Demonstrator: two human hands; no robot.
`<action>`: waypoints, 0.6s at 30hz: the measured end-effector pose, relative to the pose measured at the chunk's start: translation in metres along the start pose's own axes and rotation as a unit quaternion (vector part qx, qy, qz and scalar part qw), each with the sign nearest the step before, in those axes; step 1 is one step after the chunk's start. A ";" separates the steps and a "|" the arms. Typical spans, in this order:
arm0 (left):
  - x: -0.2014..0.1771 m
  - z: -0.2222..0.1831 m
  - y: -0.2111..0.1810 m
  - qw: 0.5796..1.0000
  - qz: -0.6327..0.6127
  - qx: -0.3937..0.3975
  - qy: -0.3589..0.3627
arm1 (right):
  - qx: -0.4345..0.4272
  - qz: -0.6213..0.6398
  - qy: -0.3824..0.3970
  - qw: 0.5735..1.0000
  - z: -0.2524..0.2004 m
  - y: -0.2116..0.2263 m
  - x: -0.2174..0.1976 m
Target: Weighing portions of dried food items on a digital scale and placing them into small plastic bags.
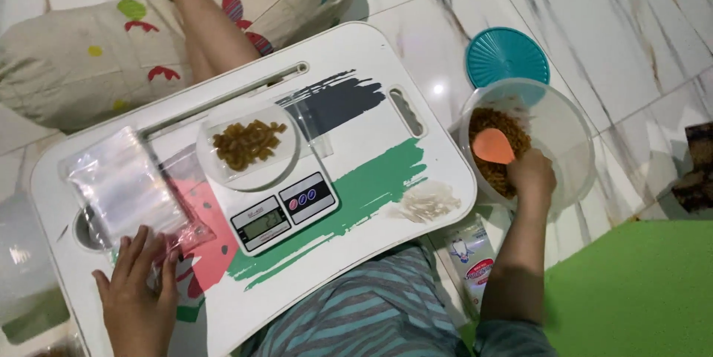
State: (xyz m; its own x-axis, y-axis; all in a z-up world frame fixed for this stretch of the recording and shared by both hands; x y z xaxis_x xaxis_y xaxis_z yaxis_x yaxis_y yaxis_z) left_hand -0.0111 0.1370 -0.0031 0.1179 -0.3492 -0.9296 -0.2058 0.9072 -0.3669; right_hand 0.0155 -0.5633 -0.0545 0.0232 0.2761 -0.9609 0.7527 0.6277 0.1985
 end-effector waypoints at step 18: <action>0.022 0.001 0.028 0.997 -0.015 0.056 -0.042 | 0.021 0.024 0.005 0.999 -0.005 0.001 -0.001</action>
State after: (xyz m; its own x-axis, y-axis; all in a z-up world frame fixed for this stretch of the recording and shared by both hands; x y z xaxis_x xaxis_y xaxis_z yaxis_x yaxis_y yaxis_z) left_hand -0.0136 0.1553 -0.0335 0.2048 -0.3604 -0.9100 -0.0922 0.9185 -0.3845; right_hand 0.0124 -0.5595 -0.0522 0.0535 0.3124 -0.9485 0.7776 0.5829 0.2358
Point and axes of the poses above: each hand's wrist, its own z-axis towards the middle knuckle, its own x-axis out of the palm, y = z × x, the point moved 7 cm from there along z, towards the middle knuckle, and after that the axes turned 4 degrees about -x, right-handed, at the moved point
